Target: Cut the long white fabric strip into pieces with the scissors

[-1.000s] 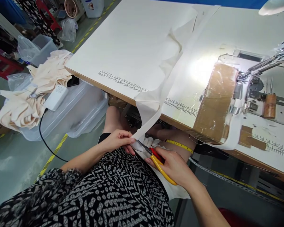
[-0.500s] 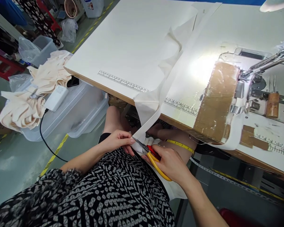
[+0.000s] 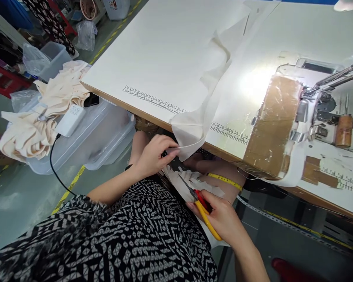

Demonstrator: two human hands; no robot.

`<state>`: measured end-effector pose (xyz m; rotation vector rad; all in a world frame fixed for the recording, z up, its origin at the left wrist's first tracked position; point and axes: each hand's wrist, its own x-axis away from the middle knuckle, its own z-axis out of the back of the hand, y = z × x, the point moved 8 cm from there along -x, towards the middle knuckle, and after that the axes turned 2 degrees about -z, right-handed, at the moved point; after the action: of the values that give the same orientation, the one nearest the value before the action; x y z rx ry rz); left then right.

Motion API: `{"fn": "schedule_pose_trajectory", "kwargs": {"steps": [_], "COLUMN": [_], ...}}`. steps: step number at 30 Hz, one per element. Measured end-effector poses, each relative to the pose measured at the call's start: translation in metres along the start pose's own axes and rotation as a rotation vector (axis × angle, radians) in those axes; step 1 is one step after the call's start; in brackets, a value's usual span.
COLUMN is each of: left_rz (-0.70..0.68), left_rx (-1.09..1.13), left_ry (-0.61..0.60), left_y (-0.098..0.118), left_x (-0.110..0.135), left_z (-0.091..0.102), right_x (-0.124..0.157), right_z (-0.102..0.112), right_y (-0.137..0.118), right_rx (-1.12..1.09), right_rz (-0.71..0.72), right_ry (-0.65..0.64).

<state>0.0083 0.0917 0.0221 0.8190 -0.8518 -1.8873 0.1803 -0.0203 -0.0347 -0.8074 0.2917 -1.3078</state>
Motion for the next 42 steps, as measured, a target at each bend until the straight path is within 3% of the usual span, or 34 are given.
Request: {"fn": "schedule_pose_trajectory", "kwargs": {"steps": [3,6,9,11,12,15,16,17,19,21,23,29,36,42], "left_rz": [0.164,0.477,0.586,0.581,0.569,0.482,0.454,0.428,0.359,0.274,0.261,0.633,0.695,0.747], "left_rx": [0.095,0.035,-0.011,0.045,0.134,0.535,0.607,0.611,0.463,0.297,0.289,0.792,0.901,0.922], "left_ry": [0.015,0.128,0.139,0.057,-0.042,-0.445,-0.513,-0.527,-0.442,-0.345,-0.335,-0.538,-0.467,-0.448], "left_y": [-0.034,-0.098,-0.129,-0.121,-0.109,-0.048,-0.03,-0.018,-0.007,-0.002,-0.003,-0.013,-0.023,-0.03], "left_x": [0.001,0.023,0.05,0.063,0.067,0.075,0.075,0.072,0.06,0.049,0.045,0.061,0.061,0.062], "left_z": [-0.008,0.006,0.016,0.009,-0.003,-0.049,-0.056,-0.059,-0.052,-0.04,-0.036,-0.059,-0.06,-0.059], "right_x": [0.011,0.025,0.035,0.036,0.035,0.027,0.024,0.022,0.017,0.014,0.011,-0.002,-0.014,-0.019], "right_z": [0.014,0.029,0.033,0.028,0.024,0.01,0.006,0.002,-0.003,-0.006,-0.008,-0.011,-0.015,-0.018], "right_y": [0.011,0.028,0.044,0.048,0.048,0.04,0.036,0.032,0.024,0.017,0.013,0.006,-0.003,-0.001], "right_rx": [-0.022,-0.071,-0.096,-0.12,-0.14,-0.213,-0.233,-0.251,-0.287,-0.315,-0.334,-0.364,-0.387,-0.31], "right_rz": [-0.047,-0.126,-0.203,-0.228,-0.226,-0.197,-0.189,-0.182,-0.168,-0.151,-0.132,-0.054,-0.03,-0.083], "right_ry": [0.078,0.137,0.178,0.179,0.171,0.114,0.087,0.059,-0.005,-0.07,-0.138,-0.288,-0.424,-0.424]}}
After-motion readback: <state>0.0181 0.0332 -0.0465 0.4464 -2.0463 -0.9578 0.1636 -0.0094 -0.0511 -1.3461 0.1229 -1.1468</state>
